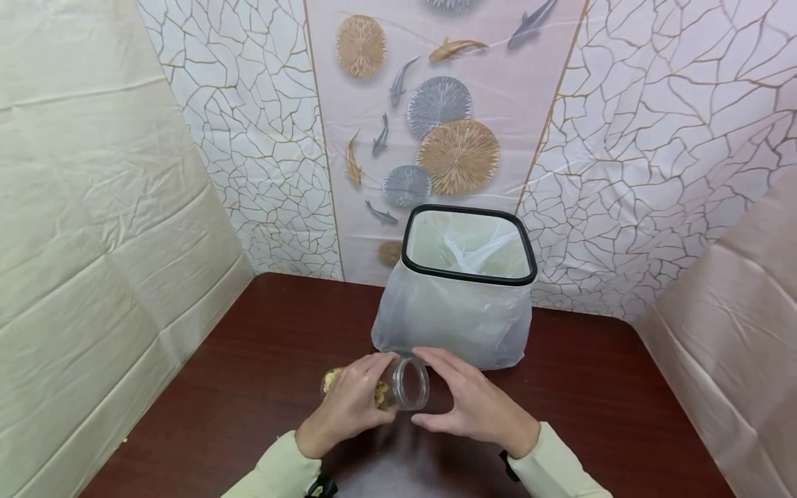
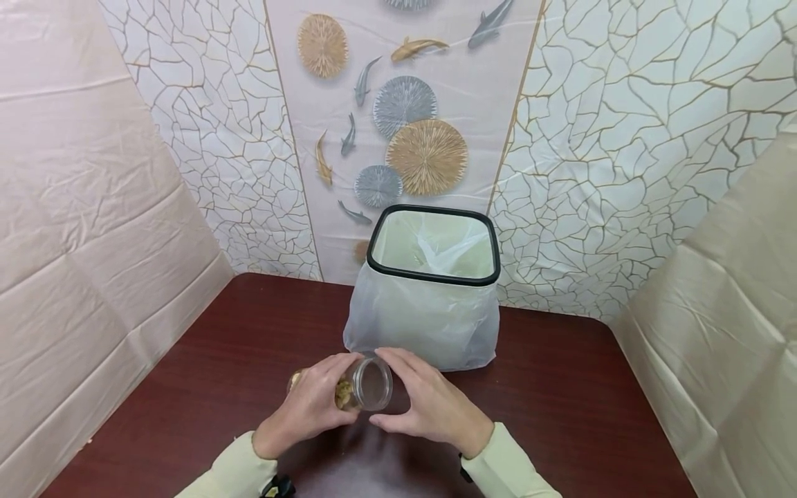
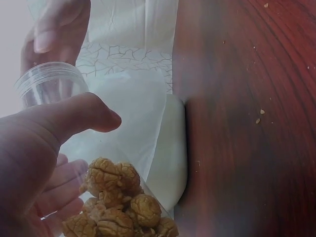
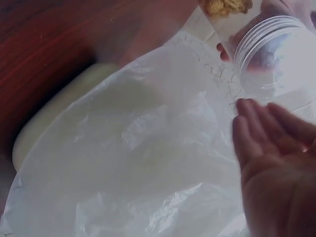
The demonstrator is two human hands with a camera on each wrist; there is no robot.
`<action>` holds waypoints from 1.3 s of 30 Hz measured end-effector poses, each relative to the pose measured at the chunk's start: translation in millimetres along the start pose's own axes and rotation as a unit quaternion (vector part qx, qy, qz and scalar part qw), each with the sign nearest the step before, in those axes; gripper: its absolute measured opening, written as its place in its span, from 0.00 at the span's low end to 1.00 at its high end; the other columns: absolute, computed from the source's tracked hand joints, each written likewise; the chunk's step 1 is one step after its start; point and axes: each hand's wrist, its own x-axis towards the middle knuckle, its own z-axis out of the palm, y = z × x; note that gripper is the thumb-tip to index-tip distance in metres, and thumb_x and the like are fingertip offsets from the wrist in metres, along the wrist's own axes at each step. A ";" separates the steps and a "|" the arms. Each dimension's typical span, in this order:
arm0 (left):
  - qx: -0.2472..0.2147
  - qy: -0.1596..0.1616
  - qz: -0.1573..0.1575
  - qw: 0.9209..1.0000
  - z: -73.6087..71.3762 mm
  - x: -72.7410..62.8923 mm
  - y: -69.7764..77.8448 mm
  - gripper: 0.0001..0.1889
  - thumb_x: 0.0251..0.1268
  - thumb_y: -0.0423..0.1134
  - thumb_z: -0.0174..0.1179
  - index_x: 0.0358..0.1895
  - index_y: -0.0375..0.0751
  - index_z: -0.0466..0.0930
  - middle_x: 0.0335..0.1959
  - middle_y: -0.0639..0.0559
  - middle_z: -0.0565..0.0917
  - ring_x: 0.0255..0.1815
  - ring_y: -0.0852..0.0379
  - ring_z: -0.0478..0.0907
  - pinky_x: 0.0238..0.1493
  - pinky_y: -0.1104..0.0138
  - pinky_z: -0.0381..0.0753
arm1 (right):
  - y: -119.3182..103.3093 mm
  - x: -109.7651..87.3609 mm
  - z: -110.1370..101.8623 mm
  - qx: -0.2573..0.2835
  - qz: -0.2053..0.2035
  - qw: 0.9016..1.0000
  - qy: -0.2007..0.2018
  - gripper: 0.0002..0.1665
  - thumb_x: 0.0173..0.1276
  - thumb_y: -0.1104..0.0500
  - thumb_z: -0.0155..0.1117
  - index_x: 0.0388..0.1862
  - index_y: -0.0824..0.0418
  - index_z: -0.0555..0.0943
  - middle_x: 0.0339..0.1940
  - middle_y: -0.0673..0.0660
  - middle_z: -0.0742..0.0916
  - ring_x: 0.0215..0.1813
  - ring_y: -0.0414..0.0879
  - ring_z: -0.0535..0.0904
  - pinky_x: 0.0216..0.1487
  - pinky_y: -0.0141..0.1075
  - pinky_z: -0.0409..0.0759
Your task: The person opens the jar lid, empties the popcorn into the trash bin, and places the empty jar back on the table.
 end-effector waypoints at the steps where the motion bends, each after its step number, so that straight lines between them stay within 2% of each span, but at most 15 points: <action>1: 0.001 0.001 0.001 1.000 0.1 0.1 0.1 0.42 0.36 0.42 0.85 0.62 0.43 0.80 0.56 0.52 0.88 0.56 0.56 0.86 0.54 0.61 0.89 | -0.7 0.5 0.7 0.003 0.011 1.000 0.005 0.53 0.55 0.40 0.84 0.75 0.60 0.73 0.68 0.52 0.83 0.67 0.45 0.82 0.66 0.42 0.83; 6: 0.002 -0.001 0.002 1.000 0.8 0.6 0.7 0.42 0.35 0.42 0.86 0.62 0.44 0.80 0.56 0.53 0.88 0.55 0.56 0.86 0.53 0.61 0.89 | -4.1 4.0 3.8 0.013 0.066 0.997 0.023 0.40 0.61 0.34 0.78 0.62 0.57 0.81 0.51 0.47 0.86 0.52 0.40 0.84 0.54 0.38 0.86; 10: 0.002 -0.003 0.001 1.000 1.2 0.8 1.3 0.42 0.35 0.42 0.86 0.62 0.44 0.79 0.56 0.53 0.87 0.55 0.57 0.86 0.53 0.62 0.89 | -4.3 5.9 4.4 0.024 0.074 0.997 0.020 0.33 0.62 0.35 0.78 0.56 0.54 0.83 0.43 0.46 0.85 0.45 0.36 0.81 0.48 0.33 0.84; 13: 0.001 -0.003 0.004 1.000 1.3 0.5 1.5 0.42 0.35 0.42 0.86 0.62 0.44 0.79 0.56 0.54 0.87 0.54 0.57 0.86 0.52 0.62 0.89 | -2.6 6.1 3.4 0.025 0.051 0.998 0.014 0.35 0.59 0.39 0.81 0.58 0.54 0.82 0.46 0.46 0.85 0.47 0.35 0.81 0.49 0.32 0.84; 17: -0.006 -0.002 0.005 1.000 1.1 -0.7 0.5 0.41 0.35 0.41 0.86 0.62 0.44 0.80 0.55 0.54 0.87 0.54 0.57 0.86 0.53 0.62 0.89 | 0.2 5.1 0.2 0.017 -0.008 1.000 0.012 0.45 0.51 0.48 0.87 0.66 0.57 0.79 0.58 0.49 0.85 0.58 0.40 0.83 0.61 0.33 0.83; 21: -0.009 0.001 0.001 1.000 0.5 -1.2 -1.7 0.41 0.36 0.41 0.85 0.62 0.44 0.79 0.55 0.54 0.87 0.55 0.57 0.86 0.53 0.62 0.89 | 0.9 5.0 -2.4 0.000 -0.051 0.998 0.022 0.54 0.48 0.51 0.89 0.73 0.59 0.75 0.67 0.53 0.82 0.66 0.46 0.82 0.72 0.26 0.74; 24: -0.003 0.002 0.001 1.000 0.2 -0.5 -2.5 0.41 0.36 0.41 0.85 0.62 0.44 0.79 0.55 0.54 0.88 0.55 0.57 0.86 0.53 0.62 0.89 | -1.3 6.0 -2.9 -0.002 -0.024 0.999 0.030 0.53 0.51 0.45 0.88 0.74 0.58 0.75 0.66 0.54 0.84 0.66 0.46 0.82 0.70 0.29 0.77; 28: 0.004 0.001 0.002 1.000 0.3 -0.1 -1.4 0.41 0.35 0.42 0.85 0.62 0.44 0.79 0.55 0.54 0.88 0.55 0.57 0.86 0.53 0.62 0.89 | -6.4 7.1 -1.9 0.005 0.055 0.998 0.023 0.42 0.58 0.36 0.80 0.65 0.56 0.80 0.55 0.49 0.87 0.56 0.40 0.84 0.58 0.39 0.86; 31: 0.004 0.002 0.001 1.000 0.2 -0.3 -0.4 0.41 0.35 0.41 0.85 0.62 0.44 0.79 0.55 0.54 0.87 0.55 0.57 0.86 0.52 0.62 0.89 | -9.2 7.4 0.0 0.011 0.095 0.995 0.011 0.36 0.61 0.32 0.77 0.58 0.55 0.83 0.47 0.45 0.86 0.48 0.37 0.83 0.51 0.35 0.85; 35: 0.000 0.001 -0.001 1.000 -0.7 0.2 0.8 0.42 0.35 0.41 0.85 0.62 0.44 0.79 0.55 0.54 0.87 0.54 0.57 0.86 0.52 0.62 0.89 | -9.7 8.3 2.8 0.015 0.098 0.995 0.007 0.34 0.59 0.36 0.79 0.55 0.56 0.84 0.44 0.45 0.85 0.45 0.38 0.83 0.48 0.32 0.85; 39: -0.001 0.000 -0.001 1.000 -3.0 2.3 1.3 0.42 0.35 0.42 0.85 0.62 0.44 0.79 0.55 0.54 0.87 0.55 0.56 0.86 0.53 0.61 0.89 | -8.0 11.3 2.5 0.011 0.061 0.998 0.017 0.36 0.53 0.43 0.84 0.56 0.58 0.82 0.44 0.47 0.85 0.45 0.40 0.83 0.48 0.33 0.85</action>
